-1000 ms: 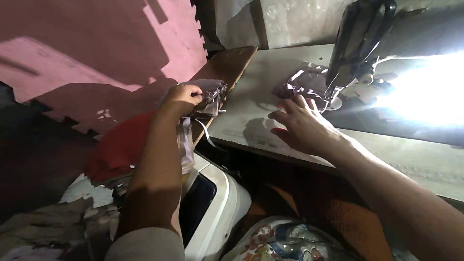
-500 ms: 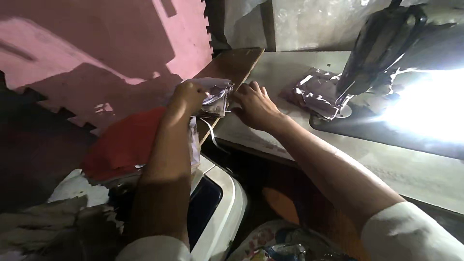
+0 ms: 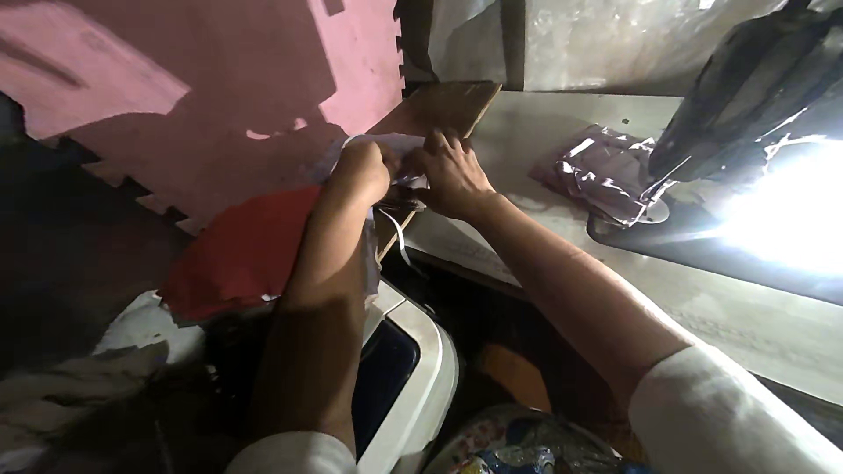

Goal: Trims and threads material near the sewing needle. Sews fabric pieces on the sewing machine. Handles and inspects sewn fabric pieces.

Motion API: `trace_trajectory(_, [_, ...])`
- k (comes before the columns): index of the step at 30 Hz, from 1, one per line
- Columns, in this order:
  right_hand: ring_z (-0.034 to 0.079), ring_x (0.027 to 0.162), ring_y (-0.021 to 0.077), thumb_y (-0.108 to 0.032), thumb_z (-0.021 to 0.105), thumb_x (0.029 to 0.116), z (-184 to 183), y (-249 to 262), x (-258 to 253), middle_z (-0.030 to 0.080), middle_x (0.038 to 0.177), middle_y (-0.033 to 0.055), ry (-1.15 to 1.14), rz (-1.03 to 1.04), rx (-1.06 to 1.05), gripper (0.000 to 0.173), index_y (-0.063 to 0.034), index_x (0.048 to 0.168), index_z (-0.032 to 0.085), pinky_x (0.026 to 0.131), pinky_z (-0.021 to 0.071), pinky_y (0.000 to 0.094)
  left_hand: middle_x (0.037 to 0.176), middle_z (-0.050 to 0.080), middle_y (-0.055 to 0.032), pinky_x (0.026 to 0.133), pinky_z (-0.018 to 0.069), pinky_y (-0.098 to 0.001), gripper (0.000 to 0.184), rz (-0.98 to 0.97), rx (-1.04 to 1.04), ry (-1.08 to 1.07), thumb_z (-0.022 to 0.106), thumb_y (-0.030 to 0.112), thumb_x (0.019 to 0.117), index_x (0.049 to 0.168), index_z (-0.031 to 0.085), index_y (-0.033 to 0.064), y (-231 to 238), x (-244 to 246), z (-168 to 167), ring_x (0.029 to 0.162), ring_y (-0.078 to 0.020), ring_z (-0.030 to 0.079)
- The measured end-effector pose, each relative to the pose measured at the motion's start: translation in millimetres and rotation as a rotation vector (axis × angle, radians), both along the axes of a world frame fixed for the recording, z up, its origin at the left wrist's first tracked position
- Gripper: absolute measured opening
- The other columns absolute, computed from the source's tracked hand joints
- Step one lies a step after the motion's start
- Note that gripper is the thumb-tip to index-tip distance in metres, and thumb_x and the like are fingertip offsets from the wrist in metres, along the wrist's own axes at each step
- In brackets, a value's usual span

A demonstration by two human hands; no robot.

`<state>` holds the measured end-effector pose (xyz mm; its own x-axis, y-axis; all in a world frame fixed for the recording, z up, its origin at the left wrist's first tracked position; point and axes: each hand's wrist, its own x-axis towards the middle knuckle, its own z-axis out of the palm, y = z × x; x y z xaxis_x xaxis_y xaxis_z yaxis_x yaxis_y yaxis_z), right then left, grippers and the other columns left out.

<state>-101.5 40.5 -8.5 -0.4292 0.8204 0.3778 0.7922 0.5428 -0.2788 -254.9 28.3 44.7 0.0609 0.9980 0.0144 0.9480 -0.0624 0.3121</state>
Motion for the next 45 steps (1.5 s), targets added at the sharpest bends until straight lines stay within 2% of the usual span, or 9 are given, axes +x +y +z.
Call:
trace_trajectory(3, [0.050, 0.133, 0.0458, -0.017, 0.074, 0.0908, -4, 1, -1, 0.058, 0.138, 0.0245, -0.048, -0.010, 0.034, 0.040, -0.0087, 0.130, 0.068, 0.102, 0.0431, 0.0639, 0.117, 0.067, -0.0281, 0.101, 0.0458, -0.0637, 0.026, 0.012, -0.012, -0.005, 0.053, 0.017, 0.1069, 0.116, 0.069, -0.0021, 0, 0, -1, 0.117, -0.0437, 0.063])
trace_trajectory(13, [0.054, 0.127, 0.0414, -0.016, 0.062, 0.0989, 21, 8, 2, 0.062, 0.125, 0.0213, -0.049, 0.032, 0.009, 0.020, -0.0091, 0.113, 0.073, 0.095, 0.0482, 0.0592, 0.114, 0.070, -0.0224, 0.097, 0.0463, -0.0630, 0.028, -0.101, 0.009, -0.107, 0.049, 0.014, 0.1065, 0.114, 0.073, 0.0035, -3, -6, -2, 0.112, -0.0389, 0.065])
trace_trajectory(17, [0.051, 0.129, 0.0406, -0.018, 0.061, 0.0994, 31, 11, 0, 0.061, 0.124, 0.0209, -0.084, 0.061, -0.002, 0.019, -0.0055, 0.109, 0.072, 0.097, 0.0454, 0.0580, 0.108, 0.070, -0.0225, 0.091, 0.0475, -0.0666, 0.020, -0.105, -0.037, -0.048, 0.063, 0.010, 0.0983, 0.115, 0.070, 0.0023, -4, -4, -1, 0.105, -0.0412, 0.065])
trace_trajectory(21, [0.051, 0.130, 0.0414, -0.022, 0.065, 0.0989, 34, 15, -3, 0.062, 0.124, 0.0217, -0.065, 0.052, -0.006, 0.024, -0.0015, 0.109, 0.071, 0.096, 0.0468, 0.0574, 0.122, 0.066, -0.0270, 0.101, 0.0462, -0.0664, 0.047, -0.105, -0.011, 0.045, 0.079, 0.018, 0.0913, 0.131, 0.062, 0.0003, -3, 0, -7, 0.118, -0.0454, 0.062])
trace_trajectory(24, [0.050, 0.130, 0.0394, -0.025, 0.064, 0.0997, 36, 16, -6, 0.060, 0.126, 0.0203, -0.028, 0.027, -0.051, 0.026, -0.0021, 0.111, 0.071, 0.099, 0.0462, 0.0567, 0.117, 0.067, -0.0271, 0.098, 0.0471, -0.0672, 0.025, -0.068, 0.054, 0.046, 0.064, 0.015, 0.1012, 0.121, 0.067, -0.0002, -1, 2, -9, 0.114, -0.0461, 0.063])
trace_trajectory(27, [0.050, 0.131, 0.0375, -0.025, 0.064, 0.0989, 30, 20, -3, 0.061, 0.127, 0.0185, 0.137, 0.024, -0.062, 0.026, -0.0040, 0.112, 0.071, 0.102, 0.0449, 0.0568, 0.112, 0.068, -0.0283, 0.095, 0.0474, -0.0665, 0.024, -0.070, 0.085, 0.044, 0.051, 0.011, 0.1058, 0.113, 0.069, -0.0028, -2, 2, -8, 0.111, -0.0465, 0.064])
trace_trajectory(36, [0.047, 0.133, 0.0445, -0.014, 0.077, 0.0812, 0, 13, 8, 0.055, 0.134, 0.0251, 0.089, 0.047, 0.030, 0.047, -0.0104, 0.127, 0.067, 0.101, 0.0451, 0.0611, 0.104, 0.068, -0.0298, 0.090, 0.0486, -0.0709, 0.031, -0.100, 0.174, 0.183, 0.052, 0.028, 0.1075, 0.108, 0.068, 0.0012, 36, -26, -38, 0.105, -0.0495, 0.066])
trace_trajectory(41, [0.055, 0.123, 0.0425, -0.016, 0.072, 0.0867, -10, 13, 2, 0.061, 0.121, 0.0206, 0.111, 0.043, 0.134, 0.025, -0.0095, 0.111, 0.071, 0.096, 0.0491, 0.0595, 0.103, 0.068, -0.0314, 0.089, 0.0487, -0.0710, 0.030, -0.087, 0.187, 0.175, 0.051, 0.024, 0.1079, 0.108, 0.068, -0.0010, 34, -24, -37, 0.104, -0.0507, 0.067])
trace_trajectory(45, [0.051, 0.133, 0.0436, -0.013, 0.073, 0.0866, -4, 8, -6, 0.056, 0.137, 0.0239, 0.094, -0.085, 0.097, 0.049, -0.0087, 0.134, 0.062, 0.099, 0.0501, 0.0572, 0.102, 0.069, -0.0298, 0.087, 0.0503, -0.0687, 0.030, -0.048, 0.156, 0.180, 0.049, 0.023, 0.1079, 0.107, 0.068, -0.0009, 27, -18, -33, 0.103, -0.0483, 0.067])
